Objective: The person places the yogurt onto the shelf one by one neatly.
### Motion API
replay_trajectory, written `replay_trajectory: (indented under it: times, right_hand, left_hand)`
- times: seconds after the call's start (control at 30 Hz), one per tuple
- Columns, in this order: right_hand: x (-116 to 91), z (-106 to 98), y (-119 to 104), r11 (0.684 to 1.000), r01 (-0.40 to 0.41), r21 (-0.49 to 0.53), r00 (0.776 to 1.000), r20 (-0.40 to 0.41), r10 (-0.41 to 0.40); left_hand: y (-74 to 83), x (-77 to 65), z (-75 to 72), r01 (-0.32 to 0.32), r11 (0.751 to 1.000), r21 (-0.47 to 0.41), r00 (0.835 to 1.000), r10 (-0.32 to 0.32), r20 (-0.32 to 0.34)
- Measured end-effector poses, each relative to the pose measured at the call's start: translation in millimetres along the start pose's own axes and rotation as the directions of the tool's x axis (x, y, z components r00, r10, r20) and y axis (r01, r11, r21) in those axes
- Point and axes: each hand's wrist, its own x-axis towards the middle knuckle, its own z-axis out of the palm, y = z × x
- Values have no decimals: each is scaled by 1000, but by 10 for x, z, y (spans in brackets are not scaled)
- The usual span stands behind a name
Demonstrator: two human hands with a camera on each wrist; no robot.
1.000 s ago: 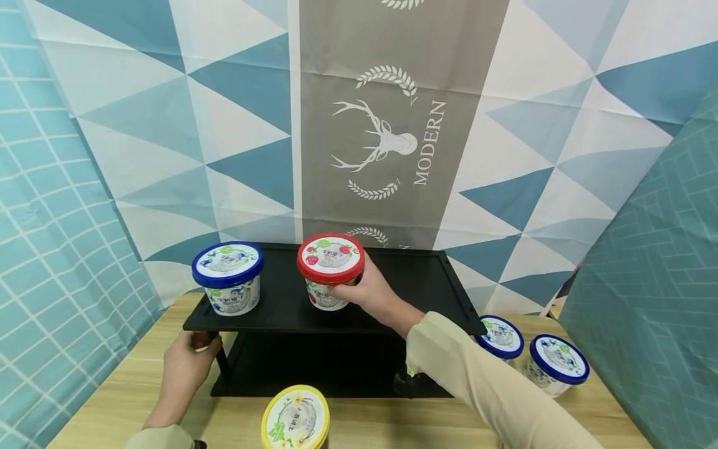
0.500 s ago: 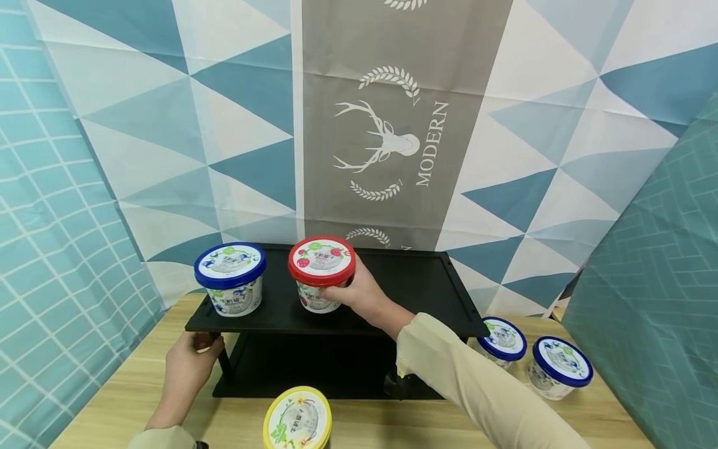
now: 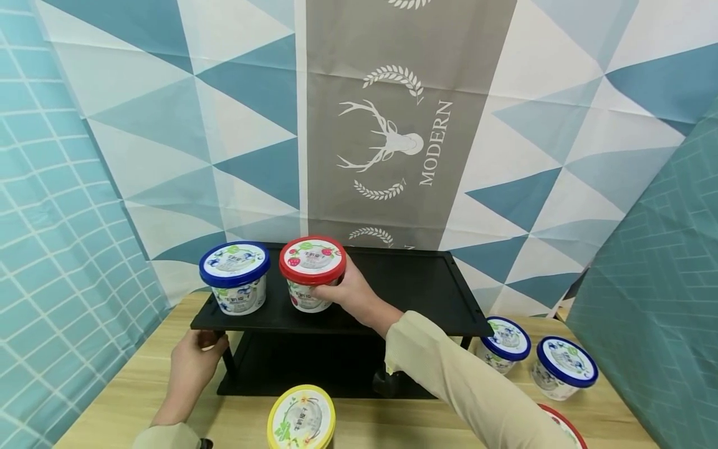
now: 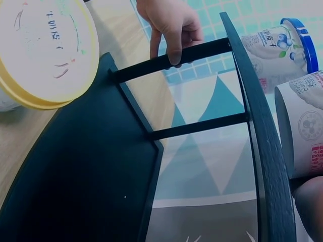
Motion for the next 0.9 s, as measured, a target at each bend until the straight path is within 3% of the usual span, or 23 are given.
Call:
replay_trajectory:
  times: [0.53, 0.73, 0.9]
  right_hand:
    - [105, 114, 87, 998, -53, 15, 998, 17, 53]
    - [142, 87, 121, 994, -88, 57, 994, 70, 84]
    - [144, 58, 119, 991, -134, 19, 986, 104, 131]
  left_hand:
    - [23, 11, 24, -12, 1000, -2, 1000, 12, 0]
    - [24, -3, 2, -14, 1000, -1, 1000, 14, 5]
    - [13, -13, -20, -10, 1000, -2, 1000, 10, 16]
